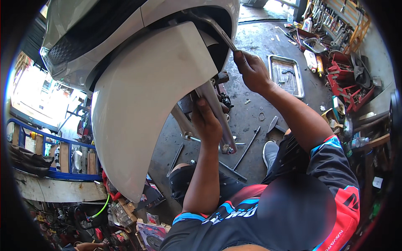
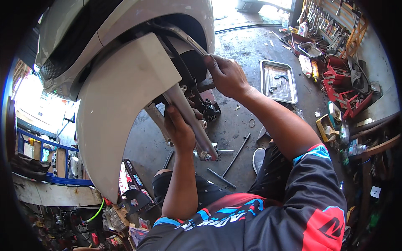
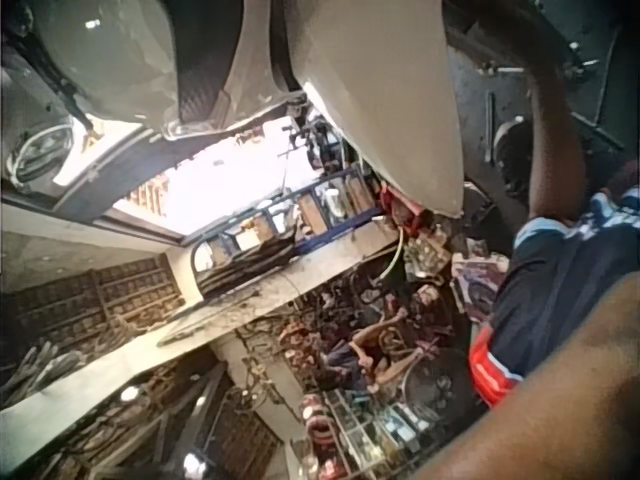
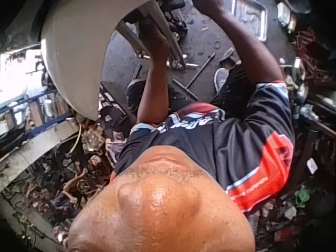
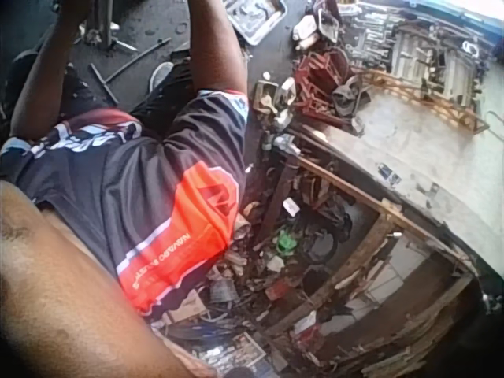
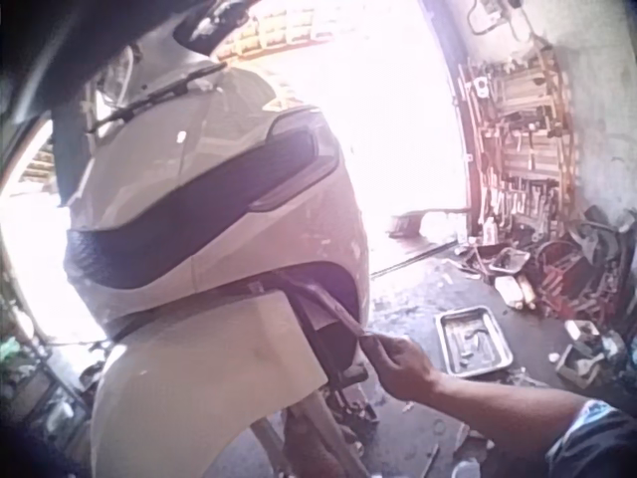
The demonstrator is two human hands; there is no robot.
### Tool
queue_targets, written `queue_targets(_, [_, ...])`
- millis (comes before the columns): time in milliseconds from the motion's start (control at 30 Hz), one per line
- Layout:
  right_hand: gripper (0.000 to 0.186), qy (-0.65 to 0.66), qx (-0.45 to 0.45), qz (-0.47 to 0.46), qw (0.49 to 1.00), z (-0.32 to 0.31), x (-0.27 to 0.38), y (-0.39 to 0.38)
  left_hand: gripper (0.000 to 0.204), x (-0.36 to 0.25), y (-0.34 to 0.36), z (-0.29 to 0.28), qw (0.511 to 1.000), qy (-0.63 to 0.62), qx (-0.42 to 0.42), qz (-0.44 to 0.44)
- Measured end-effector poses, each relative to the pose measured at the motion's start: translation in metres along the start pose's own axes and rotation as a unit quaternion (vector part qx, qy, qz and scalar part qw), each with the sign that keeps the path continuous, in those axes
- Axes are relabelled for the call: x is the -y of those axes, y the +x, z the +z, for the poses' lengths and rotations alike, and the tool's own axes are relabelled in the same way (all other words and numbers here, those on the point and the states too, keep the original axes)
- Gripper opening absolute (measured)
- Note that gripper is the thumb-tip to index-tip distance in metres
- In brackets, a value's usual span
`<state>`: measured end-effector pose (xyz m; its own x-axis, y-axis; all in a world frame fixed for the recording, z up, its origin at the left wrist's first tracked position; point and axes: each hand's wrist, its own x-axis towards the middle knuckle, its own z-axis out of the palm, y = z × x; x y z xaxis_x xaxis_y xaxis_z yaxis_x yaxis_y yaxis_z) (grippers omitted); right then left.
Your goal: Tightening or adjusting bolts on the front fender and fork assembly of a motorcycle.
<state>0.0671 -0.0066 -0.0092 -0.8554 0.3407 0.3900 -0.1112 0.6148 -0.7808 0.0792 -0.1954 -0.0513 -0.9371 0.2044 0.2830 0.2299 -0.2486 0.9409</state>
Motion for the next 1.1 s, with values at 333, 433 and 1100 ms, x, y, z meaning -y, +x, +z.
queue_targets(333, [0.061,-0.096,0.014,-0.045,0.994,-0.023,0.004,0.025,0.061,-0.002,-0.001,0.003,1.0,-0.013,-0.01,-0.002])
queue_targets(433, [0.058,-0.107,0.014,-0.041,0.993,-0.02,0.007,0.026,0.06,-0.004,0.0,0.005,1.0,-0.006,-0.018,0.005])
queue_targets(1100, [0.046,0.202,0.043,0.156,0.966,0.032,0.085,-0.068,0.045,-0.007,0.0,0.005,0.994,0.036,-0.035,0.096])
